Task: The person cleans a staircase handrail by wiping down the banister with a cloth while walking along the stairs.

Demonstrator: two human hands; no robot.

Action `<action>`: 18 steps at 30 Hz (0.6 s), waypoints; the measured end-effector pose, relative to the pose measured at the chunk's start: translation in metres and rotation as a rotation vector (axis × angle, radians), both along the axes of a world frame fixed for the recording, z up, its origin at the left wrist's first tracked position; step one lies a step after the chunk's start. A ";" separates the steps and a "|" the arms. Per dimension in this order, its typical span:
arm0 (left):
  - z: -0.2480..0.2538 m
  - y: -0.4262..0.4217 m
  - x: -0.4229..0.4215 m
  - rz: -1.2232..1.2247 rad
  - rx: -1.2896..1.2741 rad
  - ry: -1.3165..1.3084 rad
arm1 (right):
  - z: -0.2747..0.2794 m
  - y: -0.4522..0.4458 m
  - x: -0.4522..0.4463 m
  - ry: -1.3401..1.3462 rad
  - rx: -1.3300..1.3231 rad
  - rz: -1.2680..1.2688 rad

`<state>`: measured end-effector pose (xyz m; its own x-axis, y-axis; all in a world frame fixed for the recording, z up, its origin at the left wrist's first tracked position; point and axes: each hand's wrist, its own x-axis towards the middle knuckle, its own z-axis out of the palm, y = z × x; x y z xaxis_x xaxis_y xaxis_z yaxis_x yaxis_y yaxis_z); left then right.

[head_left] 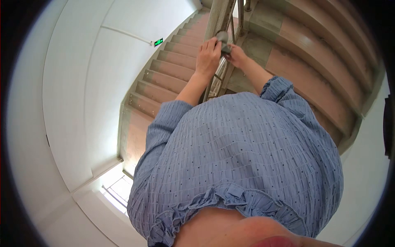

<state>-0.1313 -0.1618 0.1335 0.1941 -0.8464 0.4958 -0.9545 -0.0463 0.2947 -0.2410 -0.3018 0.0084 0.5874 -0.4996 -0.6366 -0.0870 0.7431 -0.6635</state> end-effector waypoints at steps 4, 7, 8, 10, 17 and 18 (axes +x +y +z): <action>0.026 -0.032 0.024 0.004 -0.061 -0.061 | 0.032 -0.029 0.030 -0.117 -0.032 -0.155; 0.033 -0.020 0.034 0.057 -0.067 -0.043 | 0.056 -0.018 0.041 -0.100 -0.062 -0.171; 0.034 -0.011 0.035 0.091 -0.046 -0.014 | 0.056 -0.010 0.041 -0.056 -0.077 -0.126; 0.022 0.012 0.032 0.103 -0.042 0.000 | 0.056 0.006 0.037 -0.010 -0.050 -0.077; 0.035 -0.007 0.039 0.057 -0.041 0.010 | 0.041 -0.009 0.038 -0.063 -0.062 -0.114; 0.037 -0.011 0.042 0.058 -0.041 0.009 | 0.053 -0.014 0.044 -0.071 -0.094 -0.136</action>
